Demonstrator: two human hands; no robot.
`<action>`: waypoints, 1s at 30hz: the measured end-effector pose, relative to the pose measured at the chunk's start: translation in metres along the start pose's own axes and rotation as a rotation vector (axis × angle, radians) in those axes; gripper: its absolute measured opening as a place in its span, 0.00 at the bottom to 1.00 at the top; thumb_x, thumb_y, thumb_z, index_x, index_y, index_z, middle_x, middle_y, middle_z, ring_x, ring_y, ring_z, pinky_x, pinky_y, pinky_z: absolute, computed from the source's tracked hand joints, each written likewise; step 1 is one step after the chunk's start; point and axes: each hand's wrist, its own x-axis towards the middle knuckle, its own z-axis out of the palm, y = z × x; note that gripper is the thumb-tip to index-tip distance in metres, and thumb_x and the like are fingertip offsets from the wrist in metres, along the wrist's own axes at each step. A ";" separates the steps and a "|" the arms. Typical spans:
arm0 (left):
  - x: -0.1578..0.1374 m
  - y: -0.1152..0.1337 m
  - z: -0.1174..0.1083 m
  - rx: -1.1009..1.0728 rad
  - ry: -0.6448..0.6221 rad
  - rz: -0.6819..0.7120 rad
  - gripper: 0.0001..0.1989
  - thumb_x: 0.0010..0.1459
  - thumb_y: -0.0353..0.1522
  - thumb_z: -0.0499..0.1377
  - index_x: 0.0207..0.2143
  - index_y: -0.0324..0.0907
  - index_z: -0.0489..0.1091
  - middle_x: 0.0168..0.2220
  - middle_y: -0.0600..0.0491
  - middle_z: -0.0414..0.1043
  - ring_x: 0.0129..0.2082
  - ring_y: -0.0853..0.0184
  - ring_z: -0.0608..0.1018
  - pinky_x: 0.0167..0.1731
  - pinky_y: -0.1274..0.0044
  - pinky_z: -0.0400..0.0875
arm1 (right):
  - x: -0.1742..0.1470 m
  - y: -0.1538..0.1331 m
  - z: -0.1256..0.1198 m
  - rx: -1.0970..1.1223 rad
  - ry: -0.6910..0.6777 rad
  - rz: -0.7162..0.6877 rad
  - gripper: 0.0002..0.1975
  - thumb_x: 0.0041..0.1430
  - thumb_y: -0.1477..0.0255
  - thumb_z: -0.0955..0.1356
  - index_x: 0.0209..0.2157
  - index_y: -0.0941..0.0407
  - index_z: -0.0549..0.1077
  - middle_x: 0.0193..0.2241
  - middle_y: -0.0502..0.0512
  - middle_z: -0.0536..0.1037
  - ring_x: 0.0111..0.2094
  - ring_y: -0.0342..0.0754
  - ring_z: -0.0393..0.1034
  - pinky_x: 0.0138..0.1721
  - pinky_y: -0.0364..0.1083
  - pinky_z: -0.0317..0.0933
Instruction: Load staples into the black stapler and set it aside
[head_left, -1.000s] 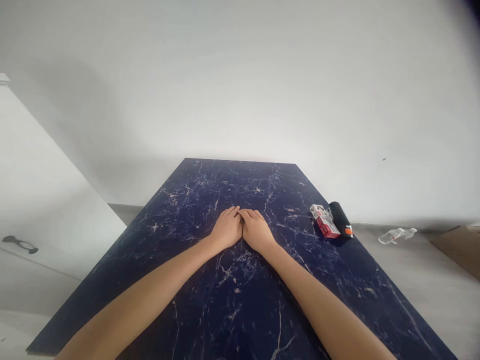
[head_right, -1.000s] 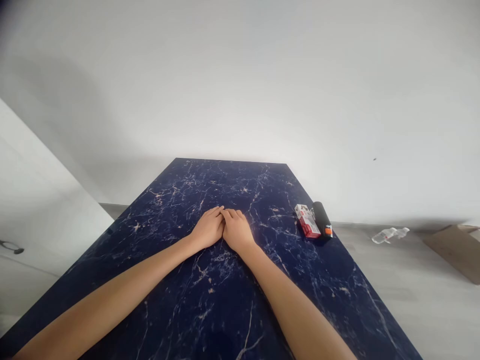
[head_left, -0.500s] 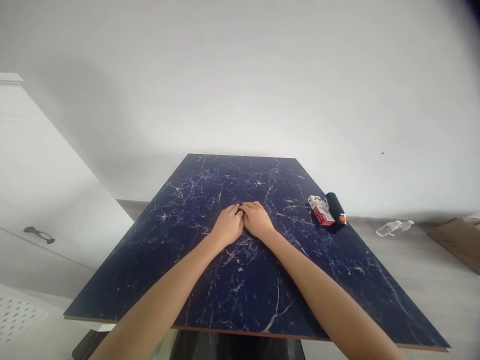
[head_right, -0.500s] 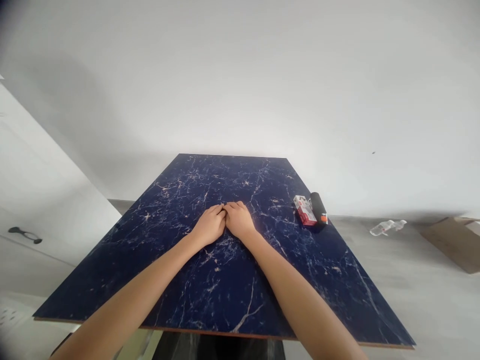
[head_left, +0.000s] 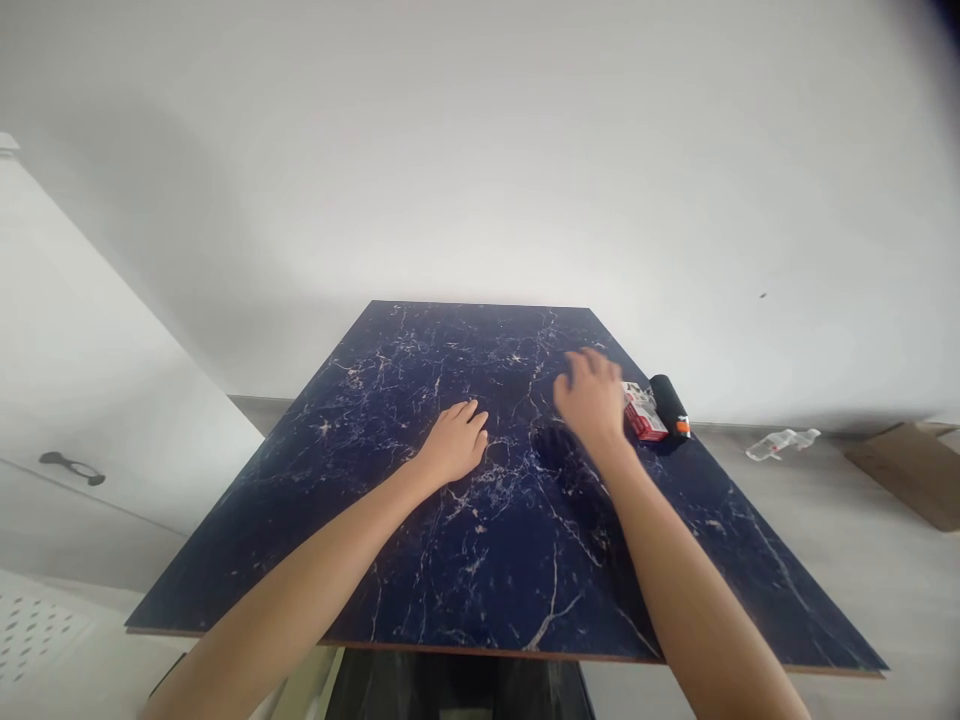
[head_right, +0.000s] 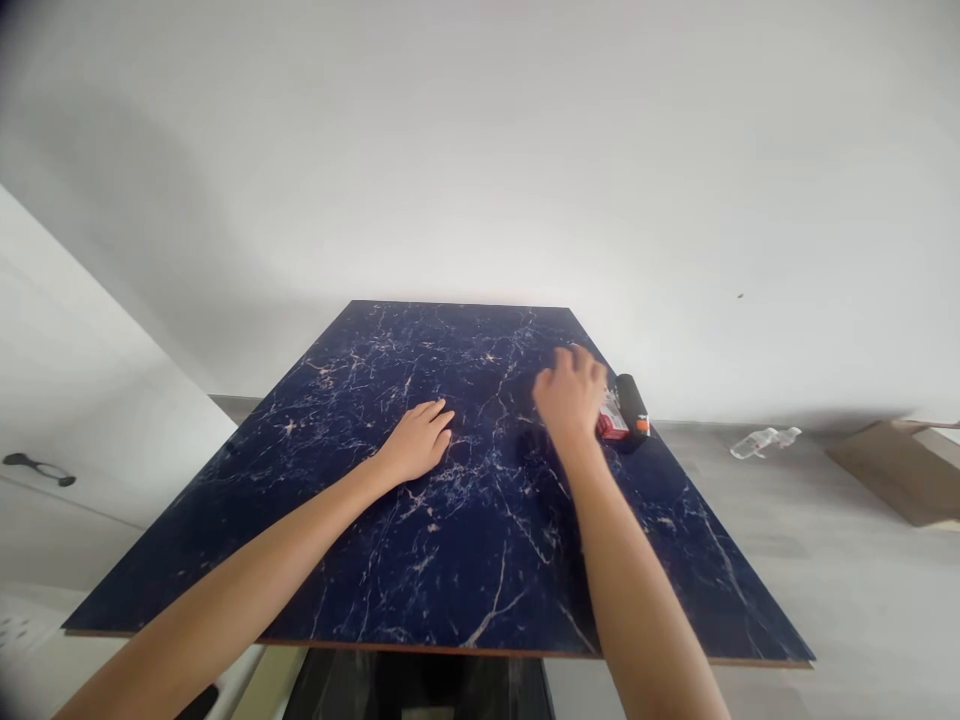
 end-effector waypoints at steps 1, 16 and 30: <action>0.000 0.000 0.000 -0.004 -0.013 -0.004 0.26 0.72 0.37 0.44 0.65 0.35 0.64 0.69 0.39 0.57 0.70 0.49 0.59 0.67 0.57 0.56 | 0.003 0.016 -0.009 -0.049 0.053 0.151 0.24 0.67 0.68 0.60 0.60 0.61 0.68 0.63 0.72 0.63 0.61 0.67 0.57 0.60 0.64 0.53; -0.058 -0.113 -0.054 -0.129 0.019 0.001 0.22 0.70 0.42 0.49 0.59 0.48 0.72 0.61 0.50 0.71 0.62 0.56 0.70 0.63 0.60 0.62 | -0.009 0.085 -0.008 -0.087 -0.181 0.561 0.29 0.64 0.65 0.63 0.65 0.59 0.60 0.44 0.71 0.79 0.46 0.64 0.76 0.47 0.57 0.66; -0.073 -0.179 -0.056 -0.054 0.230 -0.239 0.26 0.59 0.24 0.49 0.58 0.40 0.72 0.55 0.43 0.75 0.53 0.54 0.75 0.56 0.62 0.69 | -0.043 -0.256 0.071 0.583 -0.288 0.060 0.31 0.65 0.63 0.63 0.67 0.57 0.58 0.53 0.66 0.74 0.52 0.59 0.72 0.55 0.55 0.63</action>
